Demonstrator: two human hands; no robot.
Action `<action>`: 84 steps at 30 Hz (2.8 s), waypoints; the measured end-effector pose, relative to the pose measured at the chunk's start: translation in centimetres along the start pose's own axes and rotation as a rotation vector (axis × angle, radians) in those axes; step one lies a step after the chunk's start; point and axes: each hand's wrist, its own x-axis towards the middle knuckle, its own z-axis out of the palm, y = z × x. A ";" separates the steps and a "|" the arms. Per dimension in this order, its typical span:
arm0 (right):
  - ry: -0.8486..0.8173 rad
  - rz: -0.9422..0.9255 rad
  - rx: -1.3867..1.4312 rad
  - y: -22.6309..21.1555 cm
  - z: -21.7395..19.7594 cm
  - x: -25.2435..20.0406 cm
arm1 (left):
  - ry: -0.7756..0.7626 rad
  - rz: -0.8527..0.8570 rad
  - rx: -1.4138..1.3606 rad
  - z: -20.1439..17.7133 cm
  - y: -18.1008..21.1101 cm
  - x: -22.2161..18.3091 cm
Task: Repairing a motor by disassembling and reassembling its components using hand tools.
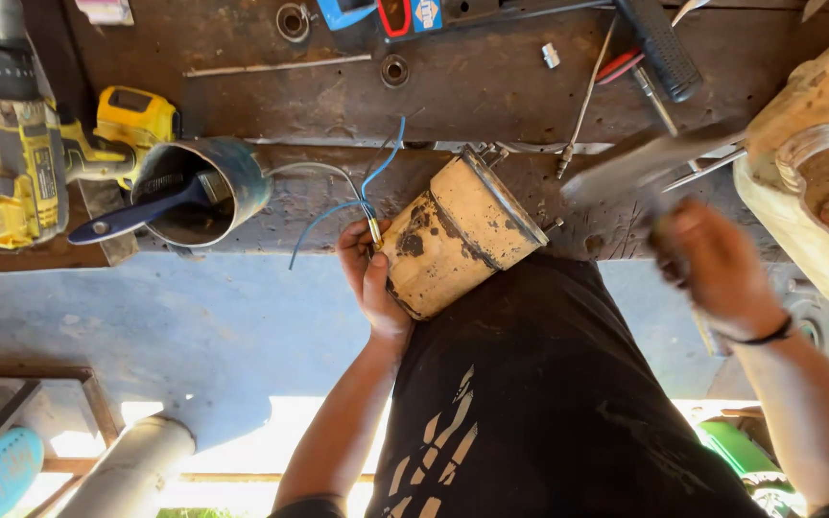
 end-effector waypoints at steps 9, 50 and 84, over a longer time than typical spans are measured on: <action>-0.148 -0.045 -0.070 1.6 2.0 -1.4 | -0.010 -0.023 0.047 0.4 0.4 0.1; 0.232 -0.085 0.646 10.0 2.1 0.8 | -1.311 0.838 0.995 18.4 3.1 11.4; 0.079 -0.485 -0.623 -1.3 2.1 1.4 | -0.528 0.689 0.458 -1.0 7.2 2.0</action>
